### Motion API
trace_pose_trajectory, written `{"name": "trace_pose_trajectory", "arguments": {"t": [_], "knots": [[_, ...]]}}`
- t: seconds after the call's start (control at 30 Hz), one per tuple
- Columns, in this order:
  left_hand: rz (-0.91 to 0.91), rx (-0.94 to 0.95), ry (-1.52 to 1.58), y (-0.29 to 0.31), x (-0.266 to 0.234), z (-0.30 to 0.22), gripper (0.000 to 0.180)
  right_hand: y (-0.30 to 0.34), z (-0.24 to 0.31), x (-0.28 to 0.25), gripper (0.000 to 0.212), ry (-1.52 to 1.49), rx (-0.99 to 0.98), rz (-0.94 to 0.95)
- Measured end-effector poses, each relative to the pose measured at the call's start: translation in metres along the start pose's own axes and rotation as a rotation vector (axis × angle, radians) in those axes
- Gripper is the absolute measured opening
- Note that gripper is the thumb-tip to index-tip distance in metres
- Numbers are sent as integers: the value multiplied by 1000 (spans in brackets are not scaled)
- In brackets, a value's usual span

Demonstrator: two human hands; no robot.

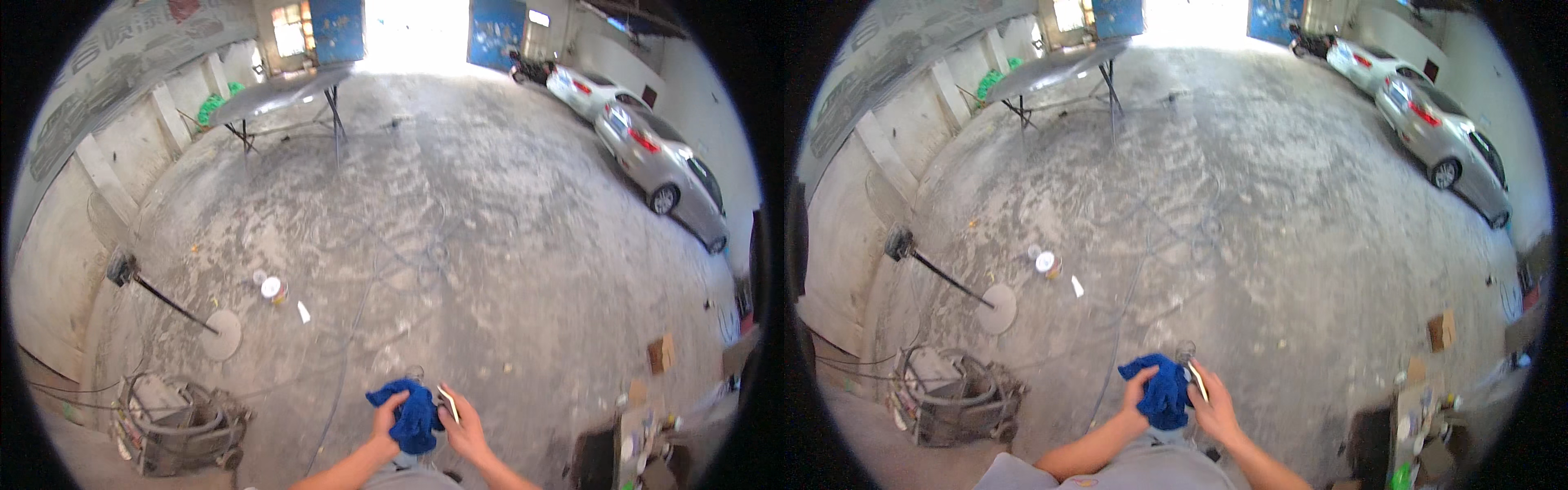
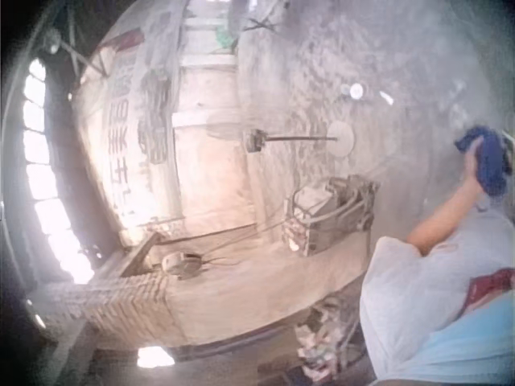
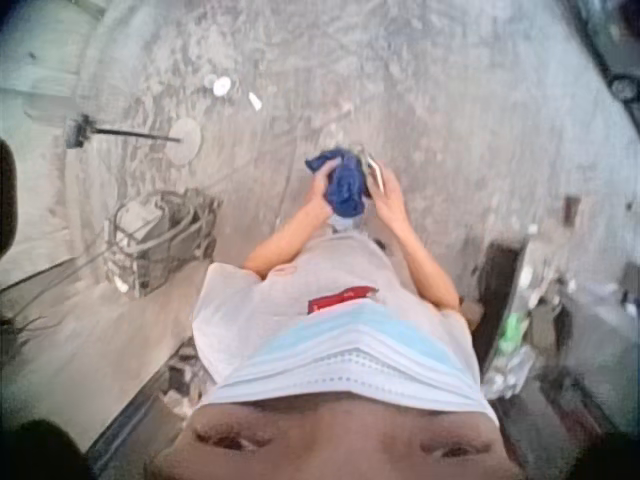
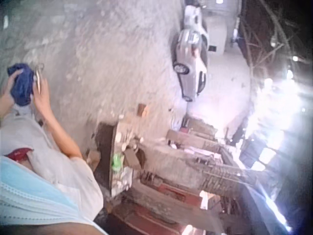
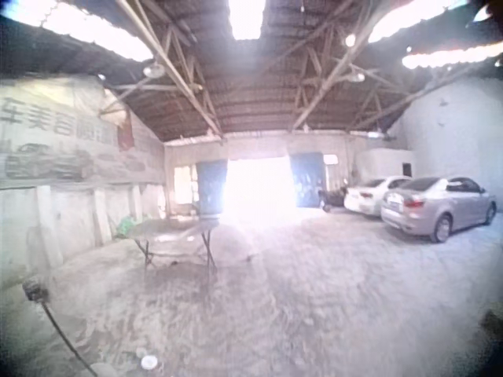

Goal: The person sands a large curved metal panel with a handheld sanding block and wipes the surface with a blue cloth. They repeatedly rub the panel's surface and wipe away residue, focusing on smoothing the metal.

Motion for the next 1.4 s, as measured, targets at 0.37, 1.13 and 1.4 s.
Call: {"name": "trace_pose_trajectory", "arguments": {"t": [0.37, 1.13, 1.4], "knots": [[-192, 75, -309, -292, 273, -150, 29, -281, -47, -180, 42, -43, 172, 9], [-1695, 145, -812, -537, 321, -478, 81, -1068, -122, -499, 36, -230, 6, 258], [-1453, 116, -933, -797, 461, -598, 76, -1311, -149, -500, 53, -401, 211, 178]]}}
Point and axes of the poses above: each hand's wrist, its own y-axis away from the middle knuckle, its own x-axis out of the palm, z = x × y, the point moved 4 cm from there along -y, towards the middle knuckle, and after that the axes turned 13 degrees about -x, right-handed, at the moved point
